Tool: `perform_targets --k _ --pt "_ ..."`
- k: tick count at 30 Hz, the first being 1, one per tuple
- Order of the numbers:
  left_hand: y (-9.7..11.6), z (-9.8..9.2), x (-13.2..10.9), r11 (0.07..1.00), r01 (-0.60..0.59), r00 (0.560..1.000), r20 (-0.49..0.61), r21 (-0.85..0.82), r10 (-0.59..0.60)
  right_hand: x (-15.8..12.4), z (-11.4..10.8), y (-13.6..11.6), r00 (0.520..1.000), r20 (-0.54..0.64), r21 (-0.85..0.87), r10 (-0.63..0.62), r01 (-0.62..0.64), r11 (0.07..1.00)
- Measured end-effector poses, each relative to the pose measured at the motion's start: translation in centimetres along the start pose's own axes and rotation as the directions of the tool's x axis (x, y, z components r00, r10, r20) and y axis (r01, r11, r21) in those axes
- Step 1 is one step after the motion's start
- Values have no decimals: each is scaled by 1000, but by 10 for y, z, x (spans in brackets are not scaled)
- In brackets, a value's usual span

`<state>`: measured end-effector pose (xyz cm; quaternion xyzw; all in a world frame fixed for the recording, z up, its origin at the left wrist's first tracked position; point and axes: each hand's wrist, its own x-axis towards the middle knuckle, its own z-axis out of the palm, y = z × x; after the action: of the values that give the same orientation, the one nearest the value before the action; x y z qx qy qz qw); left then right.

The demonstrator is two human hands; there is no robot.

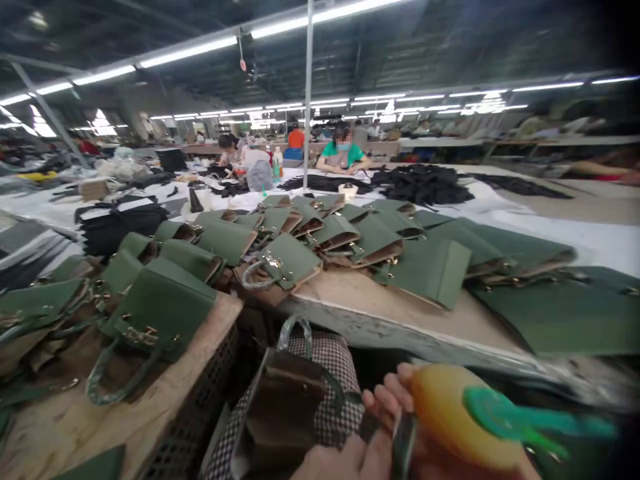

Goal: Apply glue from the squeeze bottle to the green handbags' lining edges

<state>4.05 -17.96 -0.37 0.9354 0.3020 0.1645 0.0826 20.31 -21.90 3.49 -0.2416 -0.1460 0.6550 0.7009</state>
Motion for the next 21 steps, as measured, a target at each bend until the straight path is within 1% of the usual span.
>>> perform_targets --k 1,2,3,4,5,6,7,8,9,10,11,12,13,14,16,18,21 --pt "0 -10 2 984 5 979 202 -176 31 -2 -2 -8 1000 -8 42 13 -12 999" --pt "-6 -25 5 898 -61 898 369 -437 240 -2 -4 -15 1000 4 107 31 -32 994" --pt "-15 -40 8 805 -38 838 420 -592 348 0 -7 -21 999 29 167 36 -40 985" --pt "-28 -55 11 741 32 836 424 -671 348 2 -10 -26 998 58 203 31 -42 978" --pt "-41 -66 14 735 102 874 413 -671 256 5 -13 -29 996 86 214 28 -46 976" --pt "-55 -73 17 801 95 912 375 -592 169 9 -16 -32 993 111 195 37 -58 979" --pt "-68 -74 20 887 -21 928 322 -461 189 13 -19 -33 989 137 172 49 -72 982" --pt "-78 -71 22 945 -145 926 297 -294 234 17 -21 -33 984 163 148 67 -92 985" --pt "-86 -63 23 961 -253 910 307 -116 277 21 -22 -32 978 189 128 83 -108 986" --pt "-92 -54 24 941 -335 882 361 34 301 25 -22 -31 973 210 115 93 -119 986" --pt "-96 -44 24 914 -384 848 443 134 291 28 -22 -30 969 226 103 104 -130 986" --pt "-99 -34 23 893 -408 807 533 190 256 31 -21 -29 965 235 94 113 -138 986" --pt "-101 -25 23 880 -427 762 607 208 226 33 -20 -28 963 240 86 120 -145 986" --pt "-102 -19 23 870 -455 710 667 191 226 36 -19 -26 962 243 82 127 -150 985" --pt "-105 -10 24 852 -514 616 734 98 286 40 -16 -24 960 246 78 135 -158 984" --pt "-109 -5 27 839 -543 561 732 -28 388 43 -15 -22 959 252 78 134 -158 984" --pt "-119 2 31 774 -587 495 651 -239 576 45 -16 -19 955 259 88 141 -169 982"
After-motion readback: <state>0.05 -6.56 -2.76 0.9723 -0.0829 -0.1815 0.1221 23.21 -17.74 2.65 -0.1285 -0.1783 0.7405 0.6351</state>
